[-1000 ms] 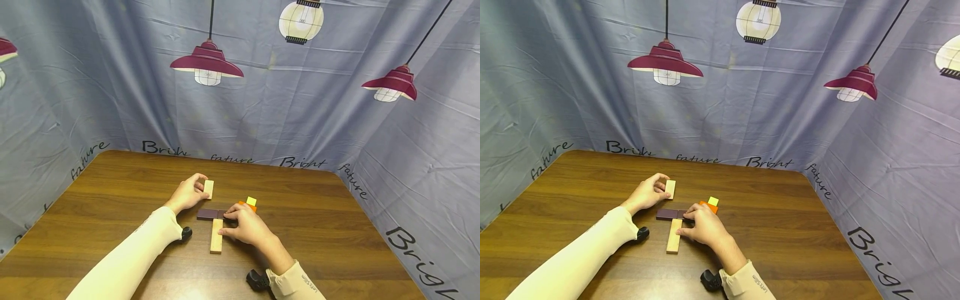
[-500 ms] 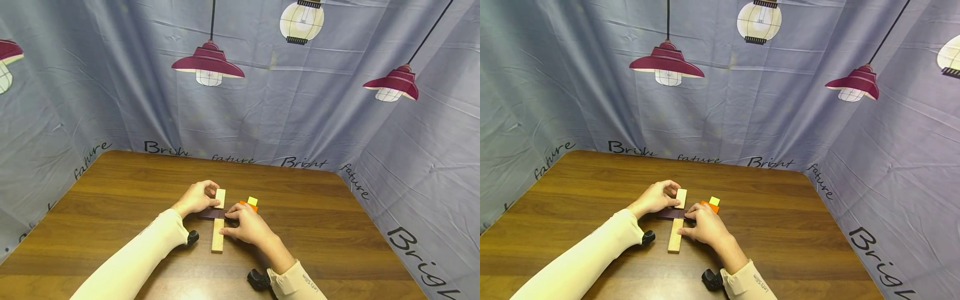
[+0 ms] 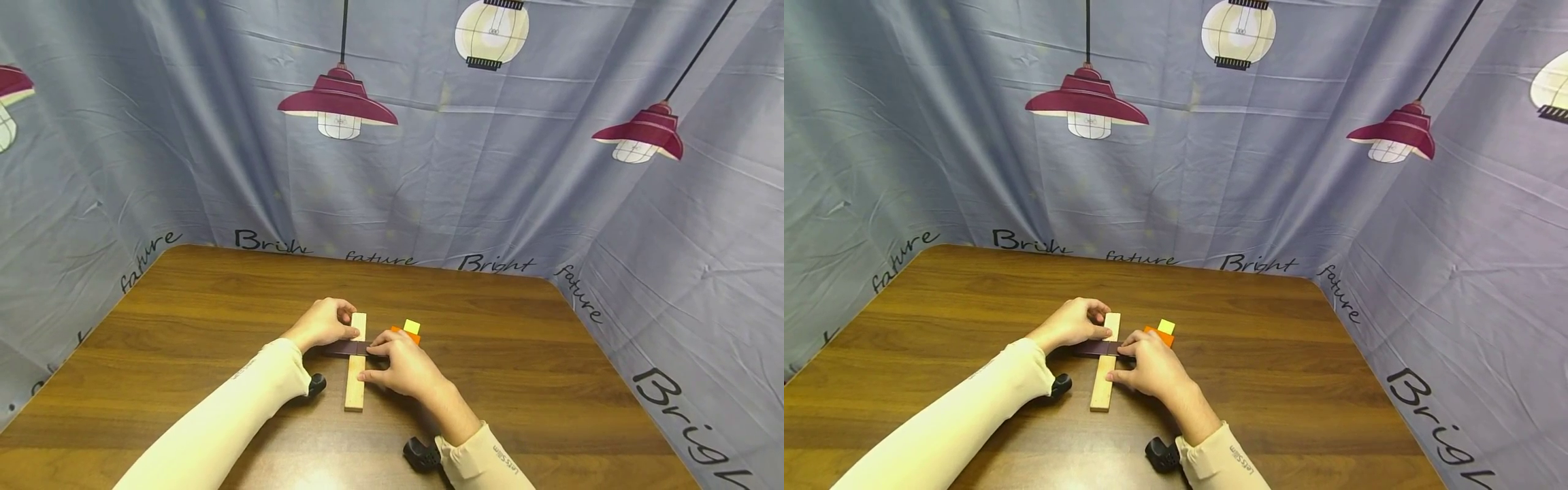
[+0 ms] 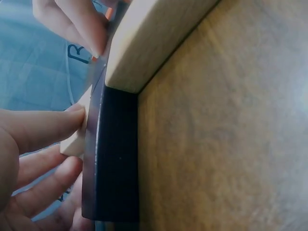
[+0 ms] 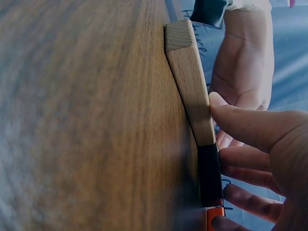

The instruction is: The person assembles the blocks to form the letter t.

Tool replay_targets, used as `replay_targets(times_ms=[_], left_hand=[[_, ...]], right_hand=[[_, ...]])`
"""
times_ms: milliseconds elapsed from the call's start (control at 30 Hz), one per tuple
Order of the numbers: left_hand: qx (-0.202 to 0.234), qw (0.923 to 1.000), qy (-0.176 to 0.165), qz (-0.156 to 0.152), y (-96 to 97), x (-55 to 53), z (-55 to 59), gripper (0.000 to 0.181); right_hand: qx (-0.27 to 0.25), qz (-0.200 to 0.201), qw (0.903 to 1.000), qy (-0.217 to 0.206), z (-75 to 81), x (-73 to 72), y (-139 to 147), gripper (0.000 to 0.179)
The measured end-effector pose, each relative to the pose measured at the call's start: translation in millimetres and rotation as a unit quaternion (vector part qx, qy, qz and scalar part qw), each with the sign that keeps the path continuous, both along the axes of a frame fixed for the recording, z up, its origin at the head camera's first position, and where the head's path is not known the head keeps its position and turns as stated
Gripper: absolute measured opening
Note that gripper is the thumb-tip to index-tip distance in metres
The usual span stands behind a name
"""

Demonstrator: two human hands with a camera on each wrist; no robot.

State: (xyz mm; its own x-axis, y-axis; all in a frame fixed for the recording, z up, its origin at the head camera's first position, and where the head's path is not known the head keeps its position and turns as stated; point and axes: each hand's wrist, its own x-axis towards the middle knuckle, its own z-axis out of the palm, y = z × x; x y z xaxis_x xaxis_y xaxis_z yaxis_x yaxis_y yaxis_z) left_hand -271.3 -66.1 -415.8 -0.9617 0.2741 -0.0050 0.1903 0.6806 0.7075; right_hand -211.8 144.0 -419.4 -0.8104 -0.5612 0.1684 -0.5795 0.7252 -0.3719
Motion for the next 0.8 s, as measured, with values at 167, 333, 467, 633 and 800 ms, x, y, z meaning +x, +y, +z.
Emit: replay_targets(times_ms=[167, 333, 467, 633, 800], left_hand=[[-0.022, 0.9996, -0.016, -0.005, 0.1, -0.9, -0.7, 0.045], [-0.033, 0.9991, -0.017, -0.018, 0.3, -2.0, 0.6, 0.045], [-0.036, 0.9989, -0.022, -0.019, 1.4, -2.3, 2.1, 0.046], [-0.033, 0.9988, -0.031, -0.017, 1.1, 0.3, 3.5, 0.056], [-0.002, 0.9994, -0.028, -0.02, -5.1, 4.5, 4.8, 0.049]], right_hand=[[-0.006, 0.003, 1.0, -0.003, 0.3, 0.7, -0.5, 0.052], [-0.008, 0.005, 0.9999, 0.002, 0.1, 0.1, 0.0, 0.051], [-0.004, 0.003, 1.0, 0.004, 0.5, -0.5, 0.7, 0.051], [-0.001, -0.006, 1.0, -0.005, 1.7, 0.0, 0.1, 0.052], [0.004, -0.007, 0.9999, -0.009, 1.7, 0.6, -0.3, 0.053]])
